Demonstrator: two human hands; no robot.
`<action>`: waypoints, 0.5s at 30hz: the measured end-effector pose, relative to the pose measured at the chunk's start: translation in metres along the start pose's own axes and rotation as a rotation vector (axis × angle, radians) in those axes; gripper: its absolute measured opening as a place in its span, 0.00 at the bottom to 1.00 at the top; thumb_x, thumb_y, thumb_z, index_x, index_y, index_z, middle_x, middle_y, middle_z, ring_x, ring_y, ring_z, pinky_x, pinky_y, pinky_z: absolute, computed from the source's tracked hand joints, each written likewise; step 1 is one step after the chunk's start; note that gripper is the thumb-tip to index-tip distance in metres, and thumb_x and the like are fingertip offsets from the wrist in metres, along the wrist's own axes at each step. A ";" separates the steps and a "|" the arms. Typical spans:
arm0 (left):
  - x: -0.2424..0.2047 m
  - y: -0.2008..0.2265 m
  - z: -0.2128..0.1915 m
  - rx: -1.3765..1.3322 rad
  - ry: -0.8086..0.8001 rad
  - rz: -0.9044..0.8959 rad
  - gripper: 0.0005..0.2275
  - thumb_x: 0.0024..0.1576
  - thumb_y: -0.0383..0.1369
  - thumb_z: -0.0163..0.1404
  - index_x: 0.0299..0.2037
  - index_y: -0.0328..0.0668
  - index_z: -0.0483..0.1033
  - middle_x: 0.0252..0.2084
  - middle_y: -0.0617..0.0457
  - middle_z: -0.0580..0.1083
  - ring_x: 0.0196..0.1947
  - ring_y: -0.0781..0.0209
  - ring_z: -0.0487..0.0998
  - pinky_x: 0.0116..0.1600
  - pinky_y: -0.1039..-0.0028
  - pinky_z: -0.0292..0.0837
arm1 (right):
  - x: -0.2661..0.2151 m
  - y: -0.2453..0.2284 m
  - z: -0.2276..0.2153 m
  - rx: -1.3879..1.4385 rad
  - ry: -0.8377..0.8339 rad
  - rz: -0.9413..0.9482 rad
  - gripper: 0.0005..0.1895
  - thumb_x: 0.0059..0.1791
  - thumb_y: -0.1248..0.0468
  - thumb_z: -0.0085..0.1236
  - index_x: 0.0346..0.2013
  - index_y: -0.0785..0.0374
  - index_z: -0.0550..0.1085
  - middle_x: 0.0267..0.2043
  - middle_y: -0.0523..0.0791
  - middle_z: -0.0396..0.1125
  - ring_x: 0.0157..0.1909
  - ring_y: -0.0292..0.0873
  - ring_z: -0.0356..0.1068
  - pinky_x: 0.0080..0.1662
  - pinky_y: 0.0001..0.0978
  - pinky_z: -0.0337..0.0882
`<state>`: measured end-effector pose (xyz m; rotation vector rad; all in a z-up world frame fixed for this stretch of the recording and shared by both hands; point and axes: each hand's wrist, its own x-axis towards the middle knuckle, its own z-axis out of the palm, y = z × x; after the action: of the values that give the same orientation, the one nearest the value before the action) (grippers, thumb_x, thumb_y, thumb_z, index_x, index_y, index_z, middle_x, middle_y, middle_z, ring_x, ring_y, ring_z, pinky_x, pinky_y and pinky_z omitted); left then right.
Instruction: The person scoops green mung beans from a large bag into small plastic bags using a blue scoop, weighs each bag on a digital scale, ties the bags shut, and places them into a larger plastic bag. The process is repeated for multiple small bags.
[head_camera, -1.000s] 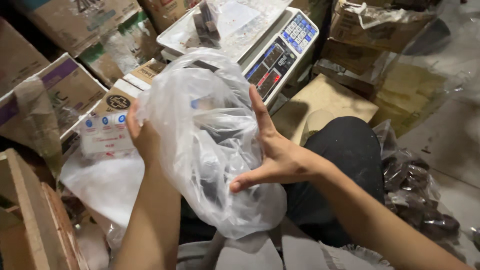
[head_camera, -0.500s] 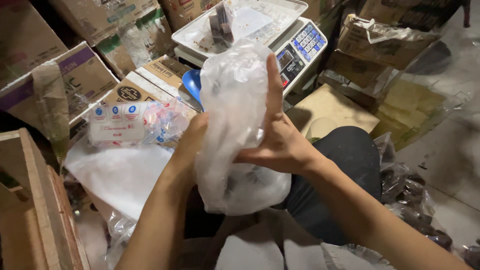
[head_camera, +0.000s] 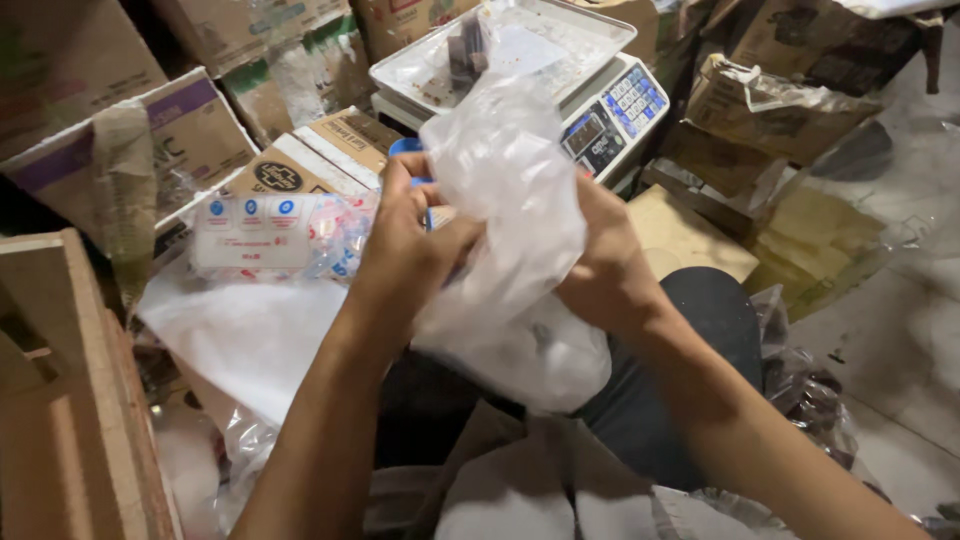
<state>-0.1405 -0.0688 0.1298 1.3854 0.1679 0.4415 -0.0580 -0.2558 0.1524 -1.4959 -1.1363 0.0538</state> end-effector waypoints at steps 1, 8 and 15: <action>-0.002 0.010 0.001 -0.048 0.035 -0.006 0.24 0.55 0.32 0.55 0.61 0.38 0.62 0.50 0.46 0.74 0.40 0.61 0.77 0.42 0.69 0.73 | 0.005 0.001 0.000 -0.021 0.051 0.000 0.29 0.49 0.67 0.63 0.65 0.68 0.68 0.59 0.48 0.72 0.60 0.39 0.70 0.62 0.31 0.71; -0.025 0.045 0.013 -0.007 0.254 -0.068 0.34 0.57 0.41 0.55 0.71 0.53 0.50 0.60 0.48 0.63 0.54 0.60 0.73 0.52 0.68 0.75 | 0.029 -0.001 0.025 0.129 0.661 -0.038 0.33 0.50 0.73 0.61 0.67 0.67 0.57 0.62 0.47 0.65 0.63 0.42 0.68 0.63 0.31 0.70; -0.036 0.044 0.010 -0.429 0.090 0.116 0.27 0.56 0.37 0.55 0.66 0.39 0.64 0.60 0.45 0.72 0.55 0.55 0.75 0.54 0.65 0.75 | 0.017 -0.021 0.093 0.254 0.456 0.107 0.23 0.53 0.68 0.61 0.61 0.70 0.67 0.55 0.48 0.70 0.55 0.42 0.72 0.56 0.31 0.73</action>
<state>-0.1781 -0.0871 0.1699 0.9570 0.0604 0.5987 -0.1182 -0.1801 0.1494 -1.2566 -0.6562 -0.0656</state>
